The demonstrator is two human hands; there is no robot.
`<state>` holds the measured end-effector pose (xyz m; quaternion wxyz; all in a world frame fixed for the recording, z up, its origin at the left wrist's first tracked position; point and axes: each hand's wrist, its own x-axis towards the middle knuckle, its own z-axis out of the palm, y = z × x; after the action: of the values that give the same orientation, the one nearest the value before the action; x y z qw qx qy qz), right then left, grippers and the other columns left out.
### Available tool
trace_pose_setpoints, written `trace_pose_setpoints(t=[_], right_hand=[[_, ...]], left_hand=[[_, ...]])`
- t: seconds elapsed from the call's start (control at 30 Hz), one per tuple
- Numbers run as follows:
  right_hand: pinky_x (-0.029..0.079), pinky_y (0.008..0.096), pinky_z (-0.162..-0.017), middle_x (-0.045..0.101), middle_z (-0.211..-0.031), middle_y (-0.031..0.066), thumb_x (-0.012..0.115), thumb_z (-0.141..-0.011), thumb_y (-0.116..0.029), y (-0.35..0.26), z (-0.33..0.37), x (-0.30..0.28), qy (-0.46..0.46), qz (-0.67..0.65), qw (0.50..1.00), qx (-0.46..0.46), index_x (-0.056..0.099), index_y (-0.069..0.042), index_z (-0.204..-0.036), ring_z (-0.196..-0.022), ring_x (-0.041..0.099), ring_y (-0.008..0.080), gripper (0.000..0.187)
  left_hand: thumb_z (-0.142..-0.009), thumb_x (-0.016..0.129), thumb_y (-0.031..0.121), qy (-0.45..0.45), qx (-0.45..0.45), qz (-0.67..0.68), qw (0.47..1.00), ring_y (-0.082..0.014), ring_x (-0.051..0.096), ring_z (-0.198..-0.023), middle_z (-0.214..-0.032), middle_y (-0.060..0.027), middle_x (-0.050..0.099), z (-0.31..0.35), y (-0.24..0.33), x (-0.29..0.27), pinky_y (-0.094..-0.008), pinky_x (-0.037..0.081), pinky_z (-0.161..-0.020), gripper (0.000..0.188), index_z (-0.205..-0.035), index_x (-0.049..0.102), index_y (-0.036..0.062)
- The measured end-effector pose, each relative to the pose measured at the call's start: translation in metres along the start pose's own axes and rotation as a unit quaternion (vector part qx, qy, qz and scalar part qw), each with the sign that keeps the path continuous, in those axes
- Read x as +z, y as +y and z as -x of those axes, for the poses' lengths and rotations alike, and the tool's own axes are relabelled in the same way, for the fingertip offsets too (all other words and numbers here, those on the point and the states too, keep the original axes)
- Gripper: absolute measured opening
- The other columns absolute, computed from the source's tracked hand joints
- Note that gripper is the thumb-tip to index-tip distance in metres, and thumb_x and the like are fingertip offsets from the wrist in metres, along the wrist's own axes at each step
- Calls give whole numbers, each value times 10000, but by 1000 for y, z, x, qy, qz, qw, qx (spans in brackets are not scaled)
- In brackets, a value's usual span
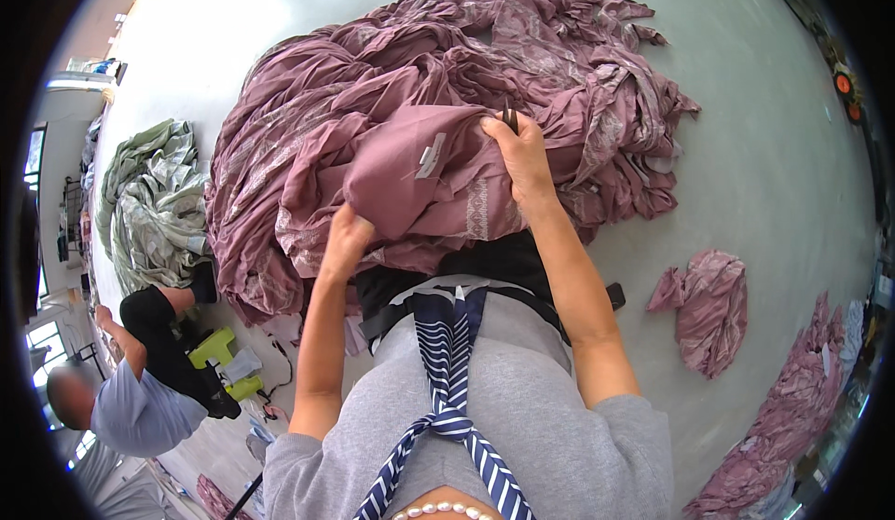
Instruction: The person repeatedly picks up pink garments from a large pile, uses a small blade to cut off the attached tags, and places the garments back on the pile. The process is repeated for multiple items.
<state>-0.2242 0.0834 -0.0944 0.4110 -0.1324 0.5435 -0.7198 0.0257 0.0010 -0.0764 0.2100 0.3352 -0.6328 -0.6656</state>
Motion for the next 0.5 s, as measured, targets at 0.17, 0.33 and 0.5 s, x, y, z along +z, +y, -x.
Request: trace_pose_setpoints(t=[0.17, 0.33, 0.5], right_hand=[[401, 185, -646, 570, -772, -75, 633, -860, -114, -15, 12, 11, -11, -10, 1000, 18, 600, -92, -791, -691, 480, 6, 79], [455, 241, -649, 632, -798, 12, 636, -888, -216, -19, 13, -4, -50, 216, 969, -109, 599, -53, -902, -703, 572, 88, 168], [491, 320, -626, 631, -783, 91, 632, -896, -327, -59, 39, 14, 8, 454, 836, -307, 579, -51, -998, -684, 631, 215, 300]], left_hand=[[-828, 716, 169, 89, 15, 80, 993, -135, 595, -983, -1079, -64, 640, -18, -5, 22, -297, 468, -877, 422, -1180, 576, -17], [-909, 523, 108, 154, -59, 428, 889, -239, 605, -1065, -1161, -124, 622, -37, 12, 28, -380, 481, -947, 290, -1166, 576, -13], [-923, 500, 147, 133, -110, 466, 868, -259, 595, -1091, -1174, -138, 616, -36, 25, 31, -413, 468, -972, 304, -1180, 566, -2]])
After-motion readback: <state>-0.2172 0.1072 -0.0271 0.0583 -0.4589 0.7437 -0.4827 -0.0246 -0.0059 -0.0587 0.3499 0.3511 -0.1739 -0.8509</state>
